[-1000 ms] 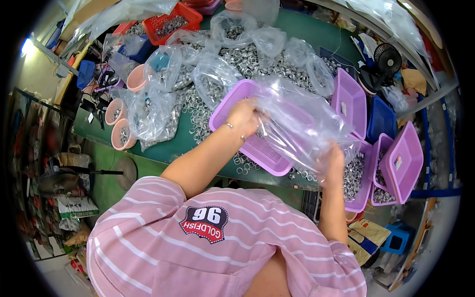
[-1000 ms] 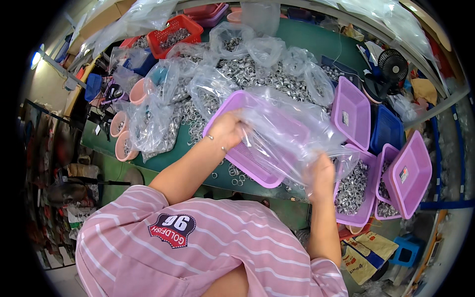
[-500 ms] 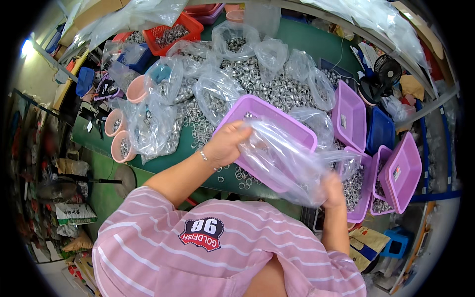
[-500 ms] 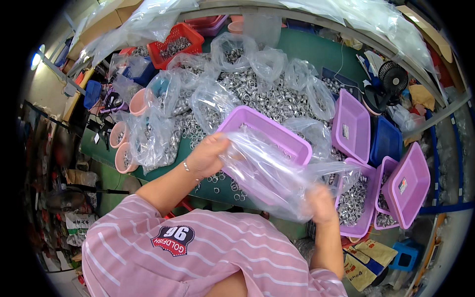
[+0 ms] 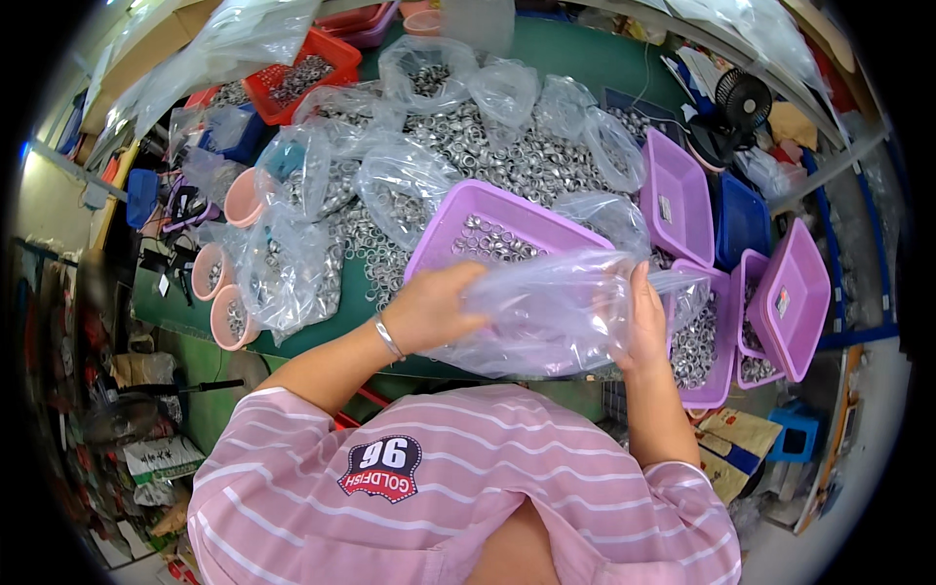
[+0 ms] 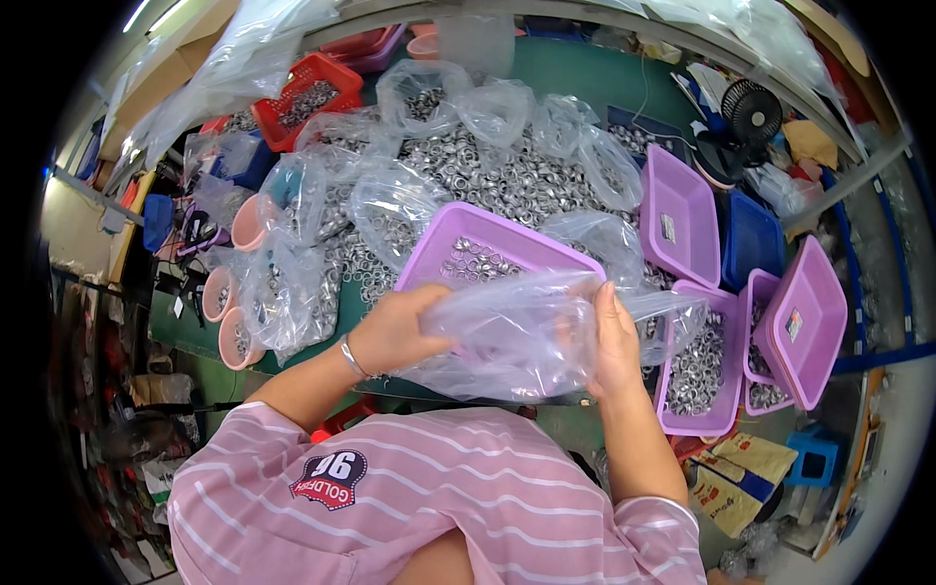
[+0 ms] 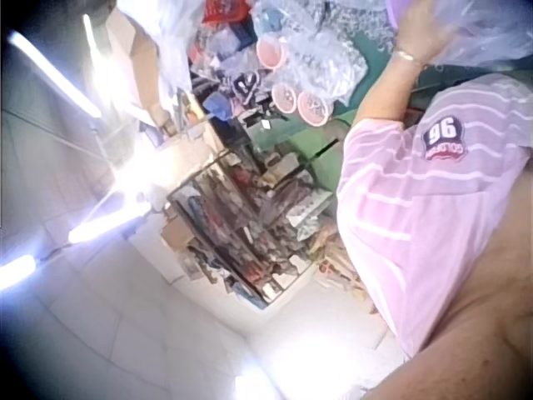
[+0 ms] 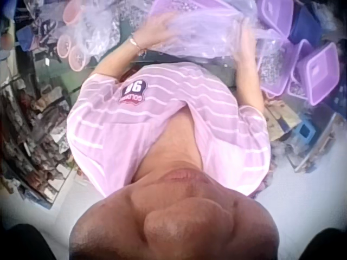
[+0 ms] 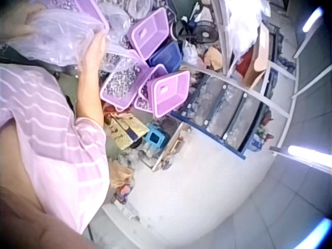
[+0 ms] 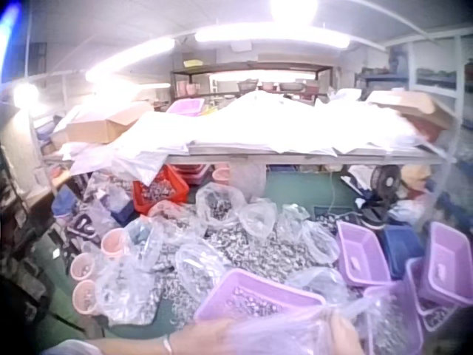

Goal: The person sorts small metal rings and components from a large pile into various plastic bags, trays, and bowls at a workstation, and then walks to a different area to place some of the items into a larger bag.

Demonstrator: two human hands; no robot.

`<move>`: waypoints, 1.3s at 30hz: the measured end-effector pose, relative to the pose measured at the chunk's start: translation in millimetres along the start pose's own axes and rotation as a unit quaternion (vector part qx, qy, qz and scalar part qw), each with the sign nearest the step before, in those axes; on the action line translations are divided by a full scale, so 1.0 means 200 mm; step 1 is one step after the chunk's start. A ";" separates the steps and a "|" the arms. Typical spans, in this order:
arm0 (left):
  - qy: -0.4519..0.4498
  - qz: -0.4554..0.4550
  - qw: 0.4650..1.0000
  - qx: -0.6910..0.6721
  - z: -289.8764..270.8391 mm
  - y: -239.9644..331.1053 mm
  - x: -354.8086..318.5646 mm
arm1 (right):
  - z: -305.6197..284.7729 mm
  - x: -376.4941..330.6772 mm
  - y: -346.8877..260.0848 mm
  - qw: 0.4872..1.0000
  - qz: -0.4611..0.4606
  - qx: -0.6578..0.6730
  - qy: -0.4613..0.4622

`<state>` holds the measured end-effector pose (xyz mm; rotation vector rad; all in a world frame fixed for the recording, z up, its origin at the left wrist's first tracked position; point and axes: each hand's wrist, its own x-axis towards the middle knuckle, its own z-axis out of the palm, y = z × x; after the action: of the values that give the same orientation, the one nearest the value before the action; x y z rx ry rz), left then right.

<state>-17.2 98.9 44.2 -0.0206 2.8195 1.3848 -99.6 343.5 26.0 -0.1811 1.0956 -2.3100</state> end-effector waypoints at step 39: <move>0.412 -0.238 0.751 -0.458 -0.54 -0.49 -0.31 | -0.25 0.06 0.21 0.973 -0.026 -0.010 0.227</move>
<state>46.7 -45.4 33.7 -1.5309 1.7977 2.8268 -108.9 348.8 -39.4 0.3343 1.3421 -2.4542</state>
